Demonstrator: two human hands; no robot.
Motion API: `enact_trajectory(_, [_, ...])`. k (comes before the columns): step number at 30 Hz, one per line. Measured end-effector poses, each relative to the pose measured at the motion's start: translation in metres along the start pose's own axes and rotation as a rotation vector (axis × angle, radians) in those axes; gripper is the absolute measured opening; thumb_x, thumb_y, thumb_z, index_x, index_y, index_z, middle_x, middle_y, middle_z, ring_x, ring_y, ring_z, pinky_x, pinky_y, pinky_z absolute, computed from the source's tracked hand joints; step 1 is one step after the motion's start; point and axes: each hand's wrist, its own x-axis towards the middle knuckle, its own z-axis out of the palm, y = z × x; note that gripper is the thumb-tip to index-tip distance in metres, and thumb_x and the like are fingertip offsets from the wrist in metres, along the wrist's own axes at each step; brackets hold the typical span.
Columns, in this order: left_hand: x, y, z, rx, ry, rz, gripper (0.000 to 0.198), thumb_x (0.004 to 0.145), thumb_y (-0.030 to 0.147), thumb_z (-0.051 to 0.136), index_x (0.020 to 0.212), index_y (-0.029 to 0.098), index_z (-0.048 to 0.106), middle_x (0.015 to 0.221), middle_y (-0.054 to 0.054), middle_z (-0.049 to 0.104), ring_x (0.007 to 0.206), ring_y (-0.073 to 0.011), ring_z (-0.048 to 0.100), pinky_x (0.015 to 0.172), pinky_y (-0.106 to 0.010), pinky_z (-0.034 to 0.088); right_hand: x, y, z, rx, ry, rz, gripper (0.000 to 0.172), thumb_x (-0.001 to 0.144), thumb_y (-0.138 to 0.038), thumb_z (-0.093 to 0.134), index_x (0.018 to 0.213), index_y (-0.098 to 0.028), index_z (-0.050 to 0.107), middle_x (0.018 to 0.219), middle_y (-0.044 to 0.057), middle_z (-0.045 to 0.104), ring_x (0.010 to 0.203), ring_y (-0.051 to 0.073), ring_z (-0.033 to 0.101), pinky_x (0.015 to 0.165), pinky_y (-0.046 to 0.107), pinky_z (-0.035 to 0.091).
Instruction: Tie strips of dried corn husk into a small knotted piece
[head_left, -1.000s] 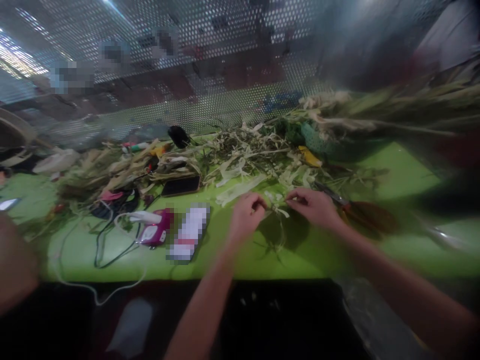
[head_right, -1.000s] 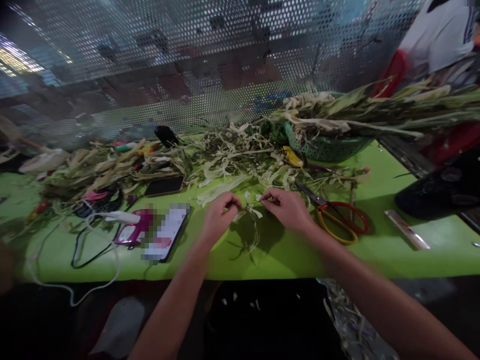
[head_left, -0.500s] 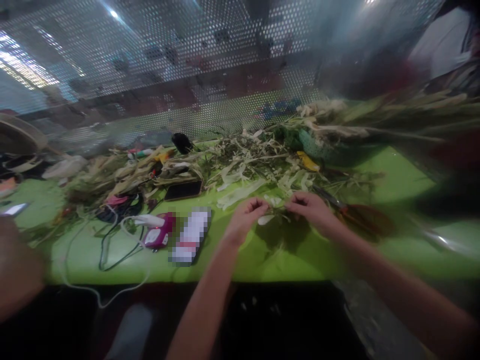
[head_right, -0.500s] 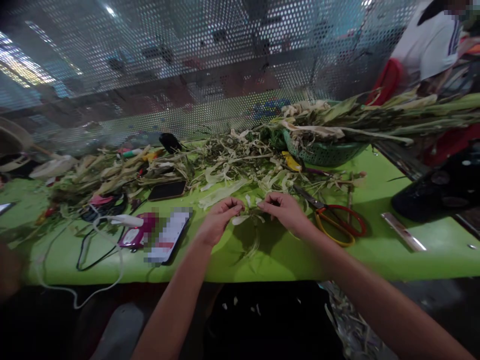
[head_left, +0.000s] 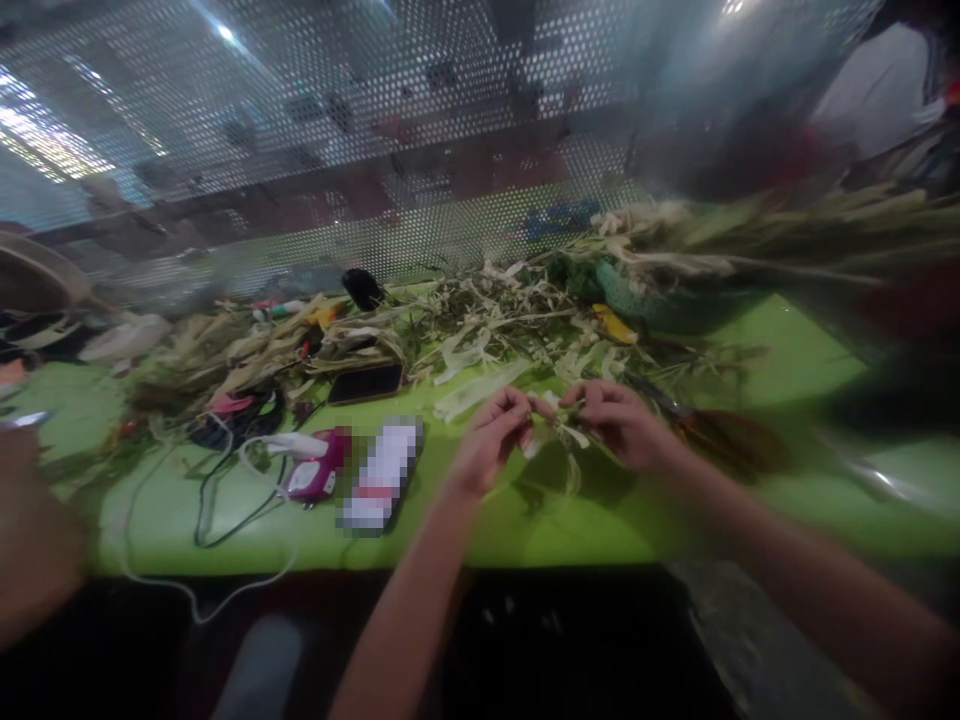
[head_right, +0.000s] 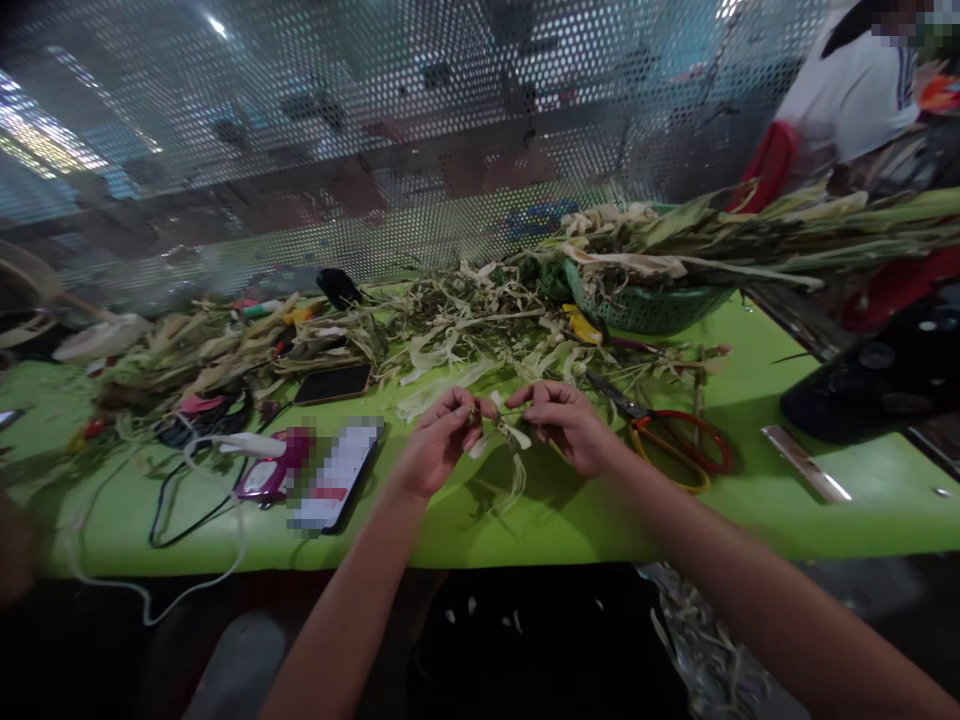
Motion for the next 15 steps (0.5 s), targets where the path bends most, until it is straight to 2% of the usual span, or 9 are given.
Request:
enact_trajectory(3, [0.0,-0.001,0.002,-0.001,-0.002,-0.019,0.016,0.085,0.026,0.063,0.081,0.016,0.051,0.083,-0.001,0.062,0.058,-0.0054,0.046,0.055,-0.02,0.035,-0.002,-0.005,-0.001,0.086,-0.135,0.031,0.022,0.073,-0.021,0.07,0.062,-0.018,0.051,0.088,0.0,0.069,0.043,0.005,0.043,0.046,0.024,0.031])
enact_trajectory(5, [0.0,-0.002,0.004,0.009,0.003,-0.035,0.017,0.084,0.028,0.064,0.081,0.017,0.051,0.081,0.0,0.06,0.058,-0.0053,0.045,0.055,-0.02,0.034,-0.003,-0.006,0.001,0.093,-0.172,0.055,0.022,0.078,-0.028,0.069,0.067,-0.02,0.052,0.08,0.0,0.067,0.047,0.008,0.05,0.048,0.025,0.036])
enact_trajectory(7, [0.001,-0.003,0.005,0.04,0.019,-0.052,0.019,0.083,0.03,0.065,0.08,0.017,0.05,0.079,0.0,0.059,0.056,-0.0049,0.041,0.053,-0.021,0.031,-0.003,-0.005,0.005,0.061,-0.152,0.07,0.023,0.08,-0.033,0.069,0.069,-0.02,0.053,0.071,0.0,0.063,0.054,0.012,0.055,0.054,0.027,0.042])
enact_trajectory(9, [0.002,-0.005,0.006,0.084,0.052,-0.059,0.02,0.081,0.03,0.065,0.08,0.017,0.05,0.076,0.001,0.057,0.054,-0.0046,0.038,0.051,-0.021,0.027,-0.002,-0.004,0.008,0.014,-0.11,0.069,0.026,0.079,-0.036,0.071,0.069,-0.02,0.053,0.065,-0.002,0.059,0.056,0.013,0.055,0.055,0.027,0.044])
enact_trajectory(15, [0.004,-0.009,0.006,0.162,0.126,-0.028,0.018,0.081,0.029,0.063,0.08,0.016,0.051,0.076,0.001,0.055,0.054,-0.0046,0.035,0.052,-0.021,0.027,-0.001,-0.002,0.012,-0.128,-0.016,0.042,0.031,0.076,-0.038,0.074,0.063,-0.02,0.054,0.054,-0.004,0.051,0.047,0.01,0.045,0.048,0.025,0.038])
